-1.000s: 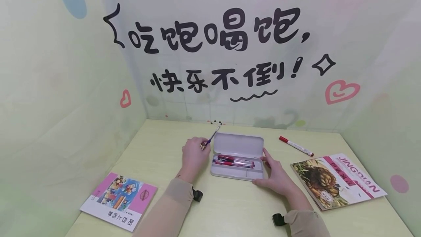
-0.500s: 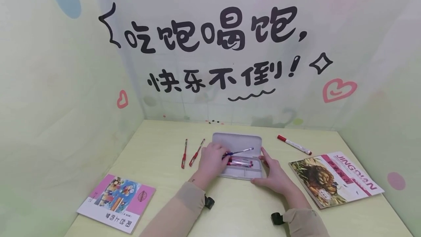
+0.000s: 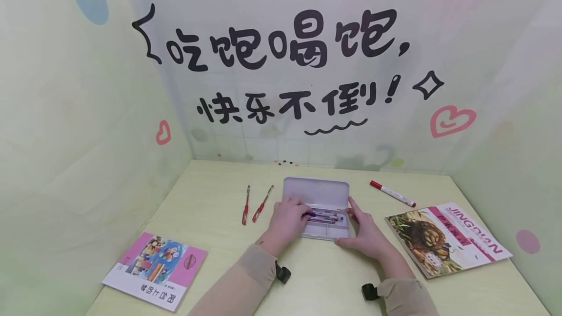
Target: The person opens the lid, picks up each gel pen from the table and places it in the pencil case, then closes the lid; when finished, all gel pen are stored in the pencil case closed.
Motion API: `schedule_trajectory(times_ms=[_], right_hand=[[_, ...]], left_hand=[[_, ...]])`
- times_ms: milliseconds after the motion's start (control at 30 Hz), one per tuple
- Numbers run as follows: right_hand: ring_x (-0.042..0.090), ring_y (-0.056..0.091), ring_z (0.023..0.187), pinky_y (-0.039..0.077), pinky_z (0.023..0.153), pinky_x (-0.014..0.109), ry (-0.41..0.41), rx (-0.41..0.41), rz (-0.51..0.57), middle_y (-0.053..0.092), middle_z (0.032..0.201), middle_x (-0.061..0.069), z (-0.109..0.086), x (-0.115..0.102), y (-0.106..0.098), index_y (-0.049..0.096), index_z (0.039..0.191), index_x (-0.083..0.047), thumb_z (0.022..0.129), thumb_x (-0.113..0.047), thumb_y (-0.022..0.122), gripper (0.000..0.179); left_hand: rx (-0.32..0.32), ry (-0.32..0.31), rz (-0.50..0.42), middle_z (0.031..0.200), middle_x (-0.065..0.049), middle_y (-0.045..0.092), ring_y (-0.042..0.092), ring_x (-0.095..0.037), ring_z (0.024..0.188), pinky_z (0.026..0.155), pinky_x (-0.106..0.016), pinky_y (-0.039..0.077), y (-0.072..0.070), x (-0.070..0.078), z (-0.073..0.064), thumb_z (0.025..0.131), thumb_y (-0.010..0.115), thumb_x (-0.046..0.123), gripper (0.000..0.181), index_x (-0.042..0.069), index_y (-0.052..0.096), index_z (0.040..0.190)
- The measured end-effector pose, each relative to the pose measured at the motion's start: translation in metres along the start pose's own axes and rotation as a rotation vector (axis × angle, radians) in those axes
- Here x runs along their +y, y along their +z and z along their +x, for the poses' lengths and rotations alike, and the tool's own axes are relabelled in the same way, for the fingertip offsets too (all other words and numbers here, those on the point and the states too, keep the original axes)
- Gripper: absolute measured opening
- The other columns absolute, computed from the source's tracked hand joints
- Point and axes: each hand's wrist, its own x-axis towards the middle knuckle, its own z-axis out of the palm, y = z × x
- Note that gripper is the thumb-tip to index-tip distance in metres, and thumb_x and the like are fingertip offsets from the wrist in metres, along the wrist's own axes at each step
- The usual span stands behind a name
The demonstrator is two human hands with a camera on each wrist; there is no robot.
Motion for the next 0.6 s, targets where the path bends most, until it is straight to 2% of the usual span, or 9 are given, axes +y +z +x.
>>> schedule_trajectory(times_ms=[267,400,500,600], right_hand=[[0.052,0.046,0.152,0.026,0.131,0.073,-0.011,-0.002,0.005,0.056,0.161,0.023,0.0,0.0,0.0,0.01,0.176,-0.005,0.075,-0.036,0.101,0.139],[0.053,0.047,0.151,0.027,0.13,0.074,-0.021,0.0,0.004,0.057,0.159,0.023,0.0,0.001,0.001,0.011,0.176,-0.003,0.075,-0.035,0.101,0.139],[0.052,0.046,0.152,0.025,0.131,0.073,-0.011,-0.005,0.007,0.056,0.16,0.023,0.0,0.001,0.001,0.01,0.176,-0.004,0.075,-0.036,0.101,0.14],[0.051,0.044,0.154,0.023,0.133,0.072,0.008,-0.007,0.008,0.055,0.162,0.022,0.001,0.0,0.0,0.009,0.177,-0.007,0.075,-0.037,0.101,0.14]], left_hand=[[0.004,-0.04,-0.018,0.128,0.005,0.074,0.06,-0.021,0.124,0.089,-0.04,0.049,0.002,-0.003,-0.001,0.106,0.073,0.04,0.024,0.035,0.082,0.127],[-0.006,-0.059,-0.054,0.131,0.004,0.073,0.06,-0.022,0.126,0.092,-0.042,0.049,0.002,-0.004,-0.001,0.106,0.073,0.04,0.026,0.034,0.081,0.13],[0.014,-0.076,-0.087,0.132,0.002,0.075,0.063,-0.024,0.124,0.094,-0.044,0.051,0.001,-0.008,0.0,0.105,0.073,0.041,0.028,0.031,0.081,0.131],[0.068,-0.112,-0.092,0.129,0.0,0.077,0.066,-0.027,0.117,0.093,-0.047,0.055,-0.001,-0.017,0.002,0.105,0.073,0.04,0.028,0.028,0.081,0.129]])
